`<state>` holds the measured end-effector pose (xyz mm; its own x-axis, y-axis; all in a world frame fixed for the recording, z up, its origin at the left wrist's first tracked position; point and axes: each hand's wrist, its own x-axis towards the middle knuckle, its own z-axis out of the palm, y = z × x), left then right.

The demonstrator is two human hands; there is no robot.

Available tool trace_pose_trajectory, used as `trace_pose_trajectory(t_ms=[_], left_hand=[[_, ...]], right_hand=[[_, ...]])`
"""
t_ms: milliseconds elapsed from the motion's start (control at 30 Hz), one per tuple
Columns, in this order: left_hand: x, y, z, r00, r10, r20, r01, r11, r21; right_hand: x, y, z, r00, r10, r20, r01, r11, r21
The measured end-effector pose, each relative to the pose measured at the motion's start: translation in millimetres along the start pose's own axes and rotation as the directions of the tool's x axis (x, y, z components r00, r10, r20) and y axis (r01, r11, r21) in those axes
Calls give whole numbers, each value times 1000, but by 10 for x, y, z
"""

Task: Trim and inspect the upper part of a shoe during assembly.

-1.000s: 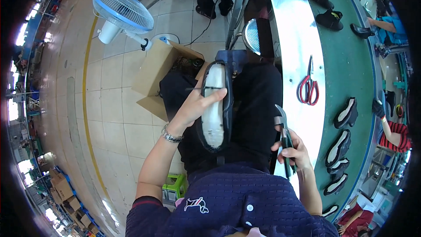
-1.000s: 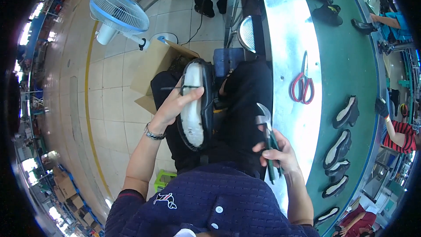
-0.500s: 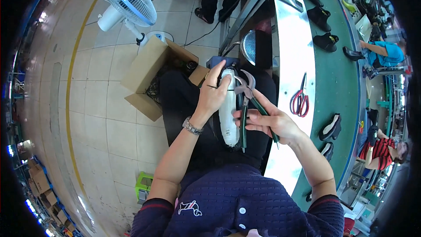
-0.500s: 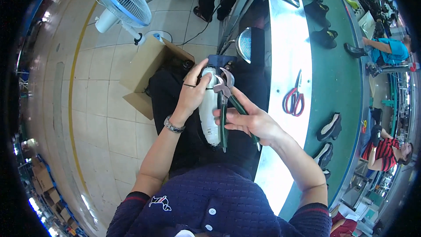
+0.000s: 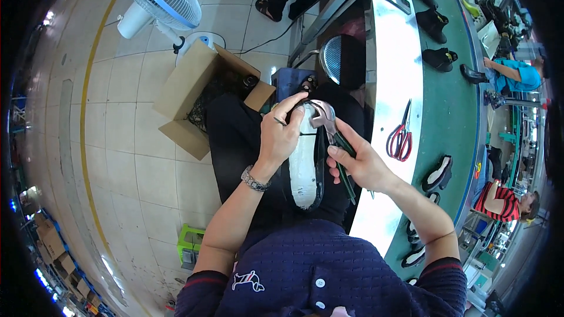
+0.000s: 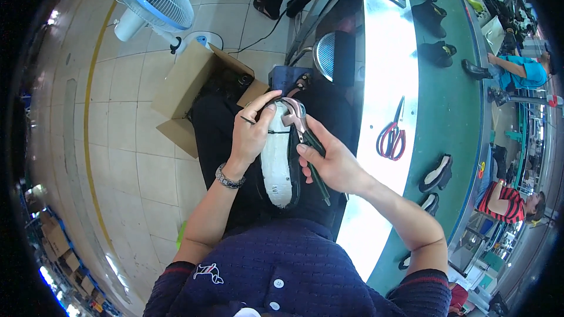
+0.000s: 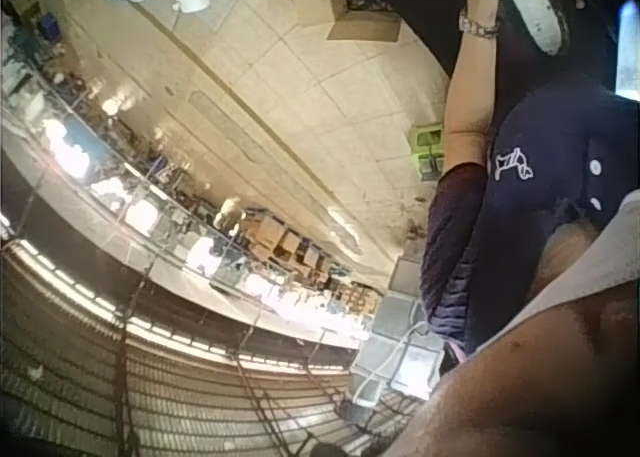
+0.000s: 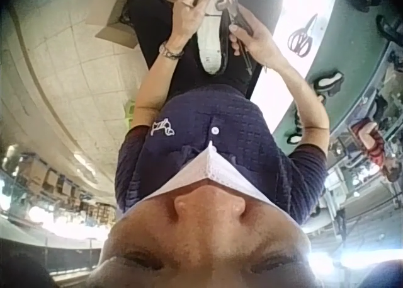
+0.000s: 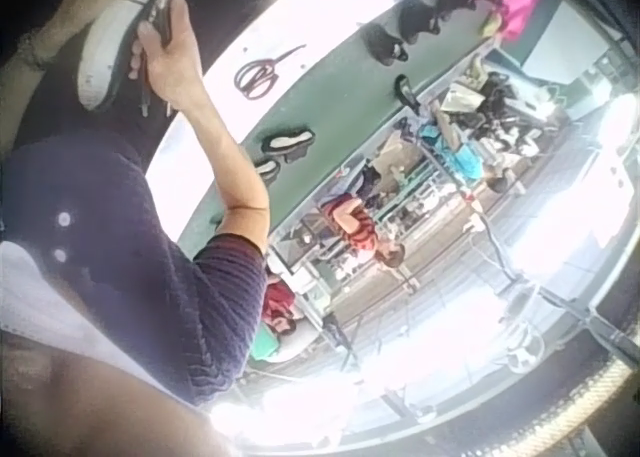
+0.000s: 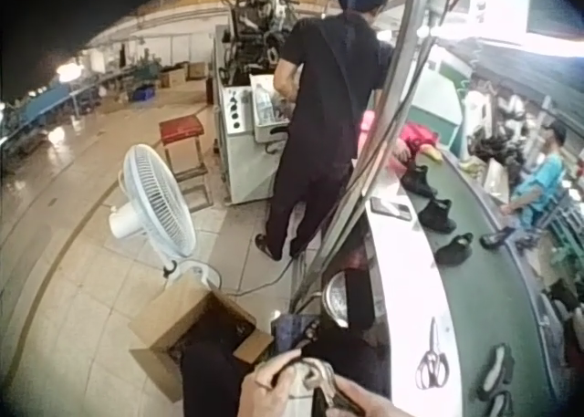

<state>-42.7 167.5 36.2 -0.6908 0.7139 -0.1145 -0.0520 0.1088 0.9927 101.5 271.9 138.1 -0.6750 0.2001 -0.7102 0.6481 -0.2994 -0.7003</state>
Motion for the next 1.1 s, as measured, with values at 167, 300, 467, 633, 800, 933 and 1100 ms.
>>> trace_pose_trajectory(t_ms=[167,300,467,633,800,933,1100], left_hand=[[7,19,-5,1000,9,2,-9,1000,4],[24,5,-50,999,23,40,-22,1000,-10],[39,27,-182,989,-40,141,42,999,-11],[118,84,-194,929,-248,275,339,866,-367],[78,76,-66,938,-314,148,345,894,-285],[69,-9,-99,947,-288,140,312,928,-202],[38,6,-62,984,-129,125,153,967,-202]], right_hand=[[24,237,53,980,-181,-82,164,970,-182],[-4,177,-10,983,-169,-66,147,957,-248],[-86,-133,-128,998,-62,-23,36,796,-605],[-69,-10,-80,966,-251,-60,130,673,-729],[-90,26,-103,959,-279,-56,163,699,-696],[-203,-398,-157,989,-126,75,137,600,-789],[-5,-353,92,684,-689,-239,301,566,-768]])
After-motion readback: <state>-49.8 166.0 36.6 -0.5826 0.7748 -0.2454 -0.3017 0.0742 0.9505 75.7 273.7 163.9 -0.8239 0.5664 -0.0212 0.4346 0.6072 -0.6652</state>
